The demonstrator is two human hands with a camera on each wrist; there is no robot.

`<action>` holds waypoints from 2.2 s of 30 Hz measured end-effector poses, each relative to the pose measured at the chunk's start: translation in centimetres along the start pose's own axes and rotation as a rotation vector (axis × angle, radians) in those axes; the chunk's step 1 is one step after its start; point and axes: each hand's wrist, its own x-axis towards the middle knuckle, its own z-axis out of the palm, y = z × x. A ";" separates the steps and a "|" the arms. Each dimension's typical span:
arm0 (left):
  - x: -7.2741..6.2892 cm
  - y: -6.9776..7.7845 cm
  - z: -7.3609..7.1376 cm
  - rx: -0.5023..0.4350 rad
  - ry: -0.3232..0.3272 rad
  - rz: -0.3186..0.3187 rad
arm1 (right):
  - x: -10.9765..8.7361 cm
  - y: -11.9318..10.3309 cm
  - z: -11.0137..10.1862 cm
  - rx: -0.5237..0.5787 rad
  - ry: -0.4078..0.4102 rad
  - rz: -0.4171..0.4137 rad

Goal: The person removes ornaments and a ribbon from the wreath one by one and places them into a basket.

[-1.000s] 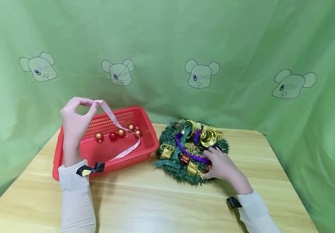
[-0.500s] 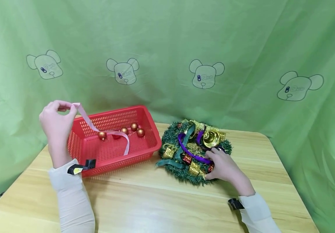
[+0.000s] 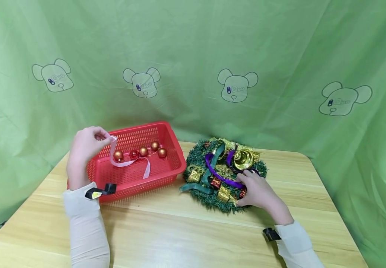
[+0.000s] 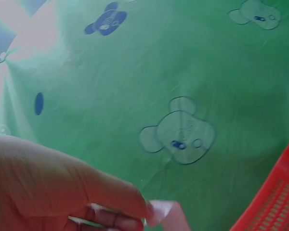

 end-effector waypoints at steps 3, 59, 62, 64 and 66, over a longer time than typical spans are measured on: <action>0.5 0.9 1.0 0.003 0.001 0.067 | -0.1 0.1 0.0 0.002 0.003 0.001; 0.6 6.6 5.6 -0.030 0.138 0.393 | -0.1 -0.3 -0.2 -0.002 -0.011 0.010; 0.2 7.7 6.0 -0.024 0.150 0.456 | 0.0 -0.3 -0.2 -0.004 -0.011 0.009; -0.1 8.6 6.4 -0.015 0.147 0.506 | 0.0 -0.3 -0.2 -0.003 -0.012 0.012; -0.5 9.5 7.0 -0.009 0.137 0.558 | -0.1 -0.2 -0.1 -0.004 -0.013 0.013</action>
